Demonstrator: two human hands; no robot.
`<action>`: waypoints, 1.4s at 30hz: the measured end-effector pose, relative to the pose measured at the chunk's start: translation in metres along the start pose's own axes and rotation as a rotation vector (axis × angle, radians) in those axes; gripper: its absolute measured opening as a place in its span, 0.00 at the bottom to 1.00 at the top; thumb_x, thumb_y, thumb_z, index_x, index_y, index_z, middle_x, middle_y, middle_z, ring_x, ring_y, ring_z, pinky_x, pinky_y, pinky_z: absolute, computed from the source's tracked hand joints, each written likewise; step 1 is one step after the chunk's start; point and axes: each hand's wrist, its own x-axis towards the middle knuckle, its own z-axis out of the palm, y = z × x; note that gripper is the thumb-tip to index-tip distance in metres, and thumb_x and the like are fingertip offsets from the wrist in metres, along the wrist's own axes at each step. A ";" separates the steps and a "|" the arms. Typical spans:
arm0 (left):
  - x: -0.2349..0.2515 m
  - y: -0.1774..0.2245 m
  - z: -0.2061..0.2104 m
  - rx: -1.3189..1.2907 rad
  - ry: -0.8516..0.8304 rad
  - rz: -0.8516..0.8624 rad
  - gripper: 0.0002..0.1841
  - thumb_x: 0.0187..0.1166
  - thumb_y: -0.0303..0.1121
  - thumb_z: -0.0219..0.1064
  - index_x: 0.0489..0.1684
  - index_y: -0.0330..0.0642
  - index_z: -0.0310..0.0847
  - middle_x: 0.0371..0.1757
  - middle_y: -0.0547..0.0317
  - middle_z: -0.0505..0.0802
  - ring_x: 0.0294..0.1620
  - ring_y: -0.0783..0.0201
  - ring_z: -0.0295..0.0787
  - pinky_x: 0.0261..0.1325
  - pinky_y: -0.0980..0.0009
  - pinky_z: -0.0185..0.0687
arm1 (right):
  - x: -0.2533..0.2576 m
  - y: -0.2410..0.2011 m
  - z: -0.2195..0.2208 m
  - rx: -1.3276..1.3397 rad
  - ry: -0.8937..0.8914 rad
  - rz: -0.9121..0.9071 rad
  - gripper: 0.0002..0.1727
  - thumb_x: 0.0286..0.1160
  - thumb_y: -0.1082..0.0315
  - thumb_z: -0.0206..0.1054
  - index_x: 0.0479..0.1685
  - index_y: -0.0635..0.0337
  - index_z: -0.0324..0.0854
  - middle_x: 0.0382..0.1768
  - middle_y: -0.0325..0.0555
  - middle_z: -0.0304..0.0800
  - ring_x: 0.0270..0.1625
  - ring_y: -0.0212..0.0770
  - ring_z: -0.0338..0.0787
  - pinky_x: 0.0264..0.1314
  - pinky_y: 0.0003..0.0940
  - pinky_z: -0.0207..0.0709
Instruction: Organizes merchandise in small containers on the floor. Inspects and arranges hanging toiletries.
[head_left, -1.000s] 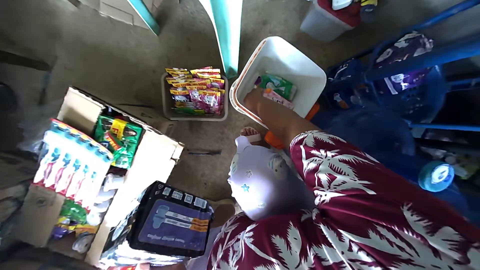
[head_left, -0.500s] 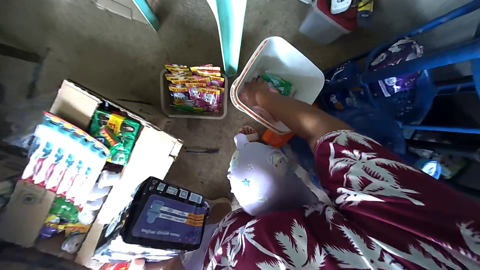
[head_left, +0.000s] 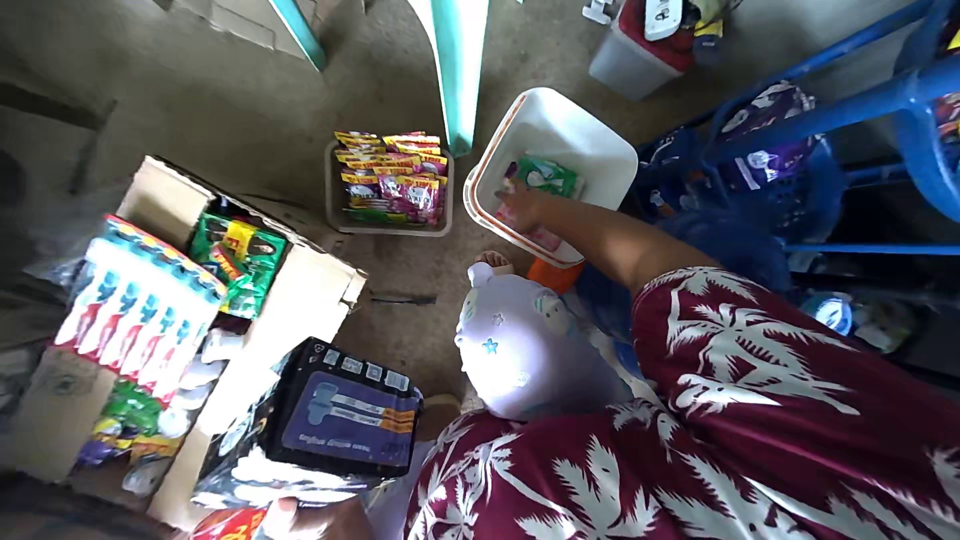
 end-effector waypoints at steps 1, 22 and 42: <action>0.000 0.001 0.002 0.018 0.022 0.019 0.18 0.75 0.52 0.70 0.57 0.58 0.93 0.55 0.71 0.97 0.61 0.76 0.91 0.66 0.74 0.85 | 0.003 0.001 0.003 0.003 0.020 0.002 0.65 0.51 0.58 0.89 0.96 0.32 0.48 0.94 0.66 0.40 0.74 0.81 0.74 0.62 0.84 0.70; -0.013 0.001 0.011 -0.025 0.101 -0.009 0.21 0.70 0.54 0.73 0.56 0.56 0.94 0.55 0.66 0.97 0.61 0.70 0.92 0.66 0.67 0.87 | -0.025 0.018 -0.056 0.296 0.220 0.667 0.38 0.71 0.56 0.75 0.75 0.74 0.71 0.75 0.70 0.76 0.76 0.66 0.79 0.70 0.66 0.75; 0.009 -0.012 0.018 -0.011 -0.003 -0.035 0.19 0.75 0.51 0.70 0.58 0.56 0.93 0.56 0.68 0.97 0.62 0.72 0.91 0.67 0.69 0.86 | 0.003 0.041 -0.014 0.411 -0.009 0.099 0.29 0.91 0.49 0.53 0.70 0.66 0.83 0.71 0.67 0.83 0.78 0.66 0.78 0.81 0.69 0.64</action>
